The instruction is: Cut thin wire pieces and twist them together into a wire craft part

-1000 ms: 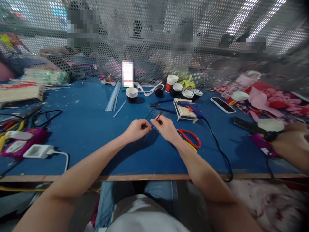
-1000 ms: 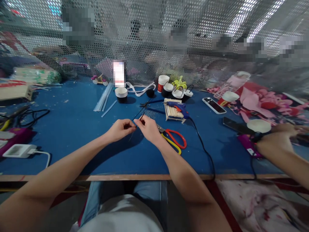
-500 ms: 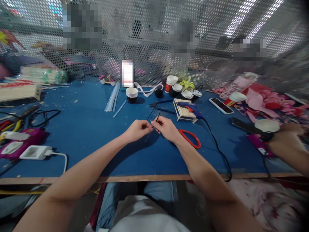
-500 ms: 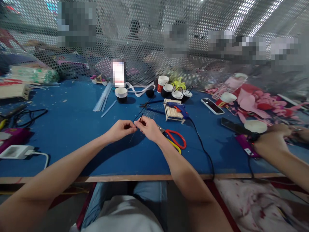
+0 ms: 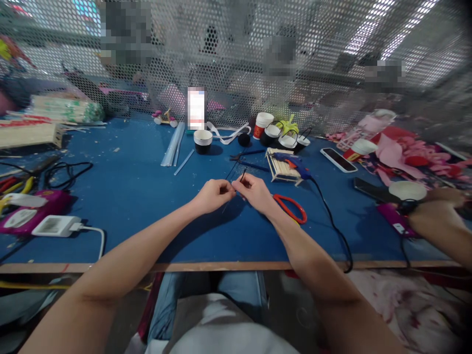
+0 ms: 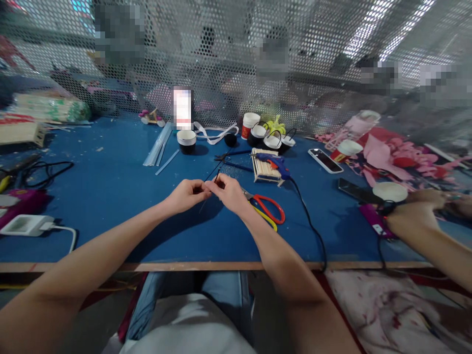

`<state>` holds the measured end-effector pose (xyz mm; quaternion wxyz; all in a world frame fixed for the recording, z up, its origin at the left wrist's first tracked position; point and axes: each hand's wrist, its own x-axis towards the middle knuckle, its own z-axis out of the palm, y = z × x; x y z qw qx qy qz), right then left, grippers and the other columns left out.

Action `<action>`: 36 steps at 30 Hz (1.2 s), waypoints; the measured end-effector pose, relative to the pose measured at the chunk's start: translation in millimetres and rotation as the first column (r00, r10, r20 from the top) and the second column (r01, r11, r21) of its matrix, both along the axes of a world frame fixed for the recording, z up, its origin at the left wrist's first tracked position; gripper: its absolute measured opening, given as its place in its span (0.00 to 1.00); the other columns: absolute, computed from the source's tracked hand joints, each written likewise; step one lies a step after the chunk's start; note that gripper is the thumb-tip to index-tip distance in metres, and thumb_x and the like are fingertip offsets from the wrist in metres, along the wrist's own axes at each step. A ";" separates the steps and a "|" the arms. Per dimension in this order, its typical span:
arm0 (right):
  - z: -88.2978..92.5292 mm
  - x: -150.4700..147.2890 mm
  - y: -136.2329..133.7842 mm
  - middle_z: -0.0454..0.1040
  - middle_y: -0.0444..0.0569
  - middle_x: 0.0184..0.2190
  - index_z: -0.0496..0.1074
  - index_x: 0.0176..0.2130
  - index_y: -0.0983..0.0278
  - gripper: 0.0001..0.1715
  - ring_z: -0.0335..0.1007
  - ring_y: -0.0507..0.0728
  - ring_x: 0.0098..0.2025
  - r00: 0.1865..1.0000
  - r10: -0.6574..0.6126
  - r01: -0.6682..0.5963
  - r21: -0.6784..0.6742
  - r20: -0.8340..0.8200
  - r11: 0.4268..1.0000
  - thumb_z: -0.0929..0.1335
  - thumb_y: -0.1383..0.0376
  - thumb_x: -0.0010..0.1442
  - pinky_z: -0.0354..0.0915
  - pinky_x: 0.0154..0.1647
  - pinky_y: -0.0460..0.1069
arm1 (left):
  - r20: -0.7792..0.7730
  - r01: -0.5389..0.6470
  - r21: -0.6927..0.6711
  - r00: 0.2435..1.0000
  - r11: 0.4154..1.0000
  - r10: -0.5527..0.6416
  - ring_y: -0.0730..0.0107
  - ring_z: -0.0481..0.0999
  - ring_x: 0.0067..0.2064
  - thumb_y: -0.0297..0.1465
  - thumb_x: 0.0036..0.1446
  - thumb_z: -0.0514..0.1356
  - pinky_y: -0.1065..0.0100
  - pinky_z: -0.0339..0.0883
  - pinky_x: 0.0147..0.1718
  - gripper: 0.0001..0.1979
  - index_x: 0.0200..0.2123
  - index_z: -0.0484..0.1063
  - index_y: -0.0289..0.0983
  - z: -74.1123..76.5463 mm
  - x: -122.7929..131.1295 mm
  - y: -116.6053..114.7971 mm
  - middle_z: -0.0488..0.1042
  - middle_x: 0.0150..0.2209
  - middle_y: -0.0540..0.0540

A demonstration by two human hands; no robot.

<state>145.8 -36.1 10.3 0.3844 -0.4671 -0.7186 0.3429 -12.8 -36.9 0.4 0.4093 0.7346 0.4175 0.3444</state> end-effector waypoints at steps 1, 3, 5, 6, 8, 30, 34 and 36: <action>0.8 0.4 -0.2 0.64 0.42 0.21 0.65 0.29 0.65 0.15 0.59 0.48 0.22 0.998 0.043 -0.045 -0.044 -0.044 0.998 0.64 0.54 0.55 0.58 0.22 0.45 | 0.024 0.020 -0.032 1.000 0.999 -0.019 0.81 0.58 0.21 0.33 0.48 0.56 0.75 0.51 0.21 0.10 0.21 0.66 0.32 -0.3 -0.4 1.0 0.62 0.18 0.53; 1.3 1.2 -0.4 0.65 0.42 0.22 0.64 0.31 0.64 0.15 0.61 0.48 0.22 0.991 0.089 -0.099 -0.095 -0.100 0.991 0.64 0.54 0.56 0.60 0.22 0.45 | 0.051 0.047 -0.066 0.998 0.997 -0.043 0.81 0.58 0.21 0.35 0.48 0.57 0.75 0.51 0.21 0.11 0.22 0.66 0.32 -1.4 -1.5 2.8 0.63 0.18 0.53; 0.7 1.5 -0.1 0.64 0.42 0.21 0.64 0.29 0.64 0.16 0.60 0.48 0.21 0.995 0.073 -0.078 -0.087 -0.065 0.993 0.64 0.54 0.56 0.59 0.22 0.45 | 0.033 0.049 -0.050 0.998 0.998 -0.048 0.80 0.59 0.21 0.35 0.48 0.57 0.75 0.53 0.21 0.11 0.23 0.67 0.32 -2.3 -2.5 4.0 0.64 0.19 0.52; 0.2 1.5 0.0 0.63 0.41 0.20 0.63 0.28 0.65 0.16 0.59 0.48 0.21 0.998 0.053 -0.055 -0.069 -0.029 0.996 0.64 0.54 0.56 0.58 0.22 0.45 | 0.006 0.043 -0.028 0.999 0.999 -0.043 0.80 0.60 0.22 0.35 0.48 0.57 0.75 0.53 0.22 0.10 0.23 0.67 0.33 -2.5 -2.9 4.2 0.65 0.20 0.52; -0.8 1.4 0.5 0.62 0.41 0.19 0.63 0.27 0.65 0.16 0.57 0.48 0.20 0.999 0.012 -0.011 -0.020 0.045 1.000 0.63 0.54 0.56 0.56 0.22 0.45 | -0.058 0.025 0.034 0.998 0.999 -0.023 0.79 0.62 0.23 0.34 0.49 0.57 0.74 0.55 0.23 0.09 0.24 0.68 0.33 -2.2 -3.3 3.6 0.67 0.21 0.51; 0.4 -1.6 -3.3 0.61 0.40 0.16 0.59 0.23 0.63 0.19 0.57 0.48 0.19 0.999 0.030 -0.031 0.015 0.045 0.999 0.63 0.53 0.57 0.55 0.22 0.45 | 0.066 0.118 -0.116 0.992 0.986 -0.111 0.81 0.58 0.22 0.36 0.47 0.58 0.74 0.51 0.22 0.12 0.22 0.66 0.32 1.9 -6.3 3.1 0.63 0.20 0.53; -0.5 -1.3 -1.8 0.61 0.41 0.17 0.60 0.23 0.64 0.18 0.55 0.49 0.21 0.993 -0.044 0.037 0.060 0.108 0.997 0.63 0.54 0.57 0.53 0.23 0.46 | -0.023 0.156 -0.042 0.987 0.987 -0.157 0.78 0.62 0.25 0.33 0.49 0.55 0.74 0.56 0.26 0.09 0.27 0.69 0.32 5.8 -11.2 5.0 0.68 0.24 0.50; -1.8 -1.1 -0.7 0.60 0.41 0.17 0.60 0.23 0.64 0.18 0.55 0.49 0.21 0.989 -0.053 0.043 0.082 0.135 0.996 0.62 0.54 0.57 0.53 0.24 0.46 | -0.123 0.124 0.045 0.985 0.991 -0.118 0.77 0.64 0.26 0.31 0.49 0.55 0.74 0.57 0.26 0.08 0.27 0.70 0.32 7.6 -11.8 4.2 0.70 0.24 0.49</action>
